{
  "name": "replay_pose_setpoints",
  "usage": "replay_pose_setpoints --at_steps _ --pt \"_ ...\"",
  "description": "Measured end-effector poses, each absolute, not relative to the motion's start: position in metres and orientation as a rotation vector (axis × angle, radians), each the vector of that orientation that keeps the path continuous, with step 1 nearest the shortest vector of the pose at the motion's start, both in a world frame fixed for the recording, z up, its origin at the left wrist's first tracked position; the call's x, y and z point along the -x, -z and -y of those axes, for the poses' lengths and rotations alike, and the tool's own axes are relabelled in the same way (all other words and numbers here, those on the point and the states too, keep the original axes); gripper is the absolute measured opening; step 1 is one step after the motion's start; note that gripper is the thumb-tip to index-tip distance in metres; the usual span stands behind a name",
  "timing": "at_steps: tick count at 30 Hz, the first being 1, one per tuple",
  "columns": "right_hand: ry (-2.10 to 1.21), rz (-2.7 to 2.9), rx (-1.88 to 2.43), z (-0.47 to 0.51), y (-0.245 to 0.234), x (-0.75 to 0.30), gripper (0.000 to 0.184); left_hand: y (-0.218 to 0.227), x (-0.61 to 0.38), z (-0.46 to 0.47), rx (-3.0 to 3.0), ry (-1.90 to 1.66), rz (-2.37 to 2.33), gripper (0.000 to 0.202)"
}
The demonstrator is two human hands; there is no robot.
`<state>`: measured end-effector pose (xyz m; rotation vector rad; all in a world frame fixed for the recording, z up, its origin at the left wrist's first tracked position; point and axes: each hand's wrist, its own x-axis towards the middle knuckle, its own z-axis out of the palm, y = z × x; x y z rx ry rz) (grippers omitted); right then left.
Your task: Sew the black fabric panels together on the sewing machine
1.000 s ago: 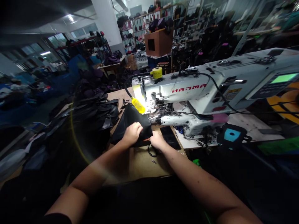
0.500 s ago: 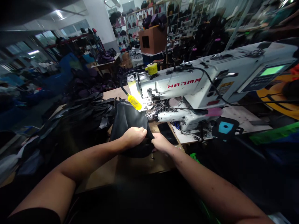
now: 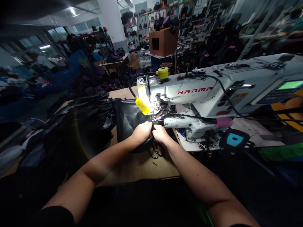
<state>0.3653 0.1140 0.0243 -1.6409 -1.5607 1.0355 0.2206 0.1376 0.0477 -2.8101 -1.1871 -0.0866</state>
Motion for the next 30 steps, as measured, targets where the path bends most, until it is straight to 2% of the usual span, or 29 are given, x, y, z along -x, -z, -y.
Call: replay_pose_setpoints --at_steps 5,12,18,22,27,30 --pt "-0.819 1.704 1.657 -0.123 -0.020 -0.367 0.014 -0.041 -0.210 -0.145 2.844 0.282 1.168 0.032" --pt "-0.635 1.851 1.855 -0.118 -0.016 -0.372 0.021 -0.045 -0.219 -0.155 2.868 0.270 1.180 0.026" --pt "-0.718 1.871 1.769 -0.127 -0.030 -0.370 0.021 -0.035 -0.219 -0.148 2.762 0.366 1.387 0.026" --pt "-0.726 1.856 1.818 -0.120 -0.029 -0.371 0.021 -0.037 -0.196 -0.139 2.645 0.226 1.503 0.030" --pt "-0.678 1.884 1.919 -0.114 -0.027 -0.371 0.025 -0.070 -0.176 -0.148 2.778 -0.071 0.980 0.041" --pt "-0.709 1.895 1.879 -0.115 -0.028 -0.372 0.025 -0.089 -0.180 -0.157 2.835 -0.190 0.696 0.038"
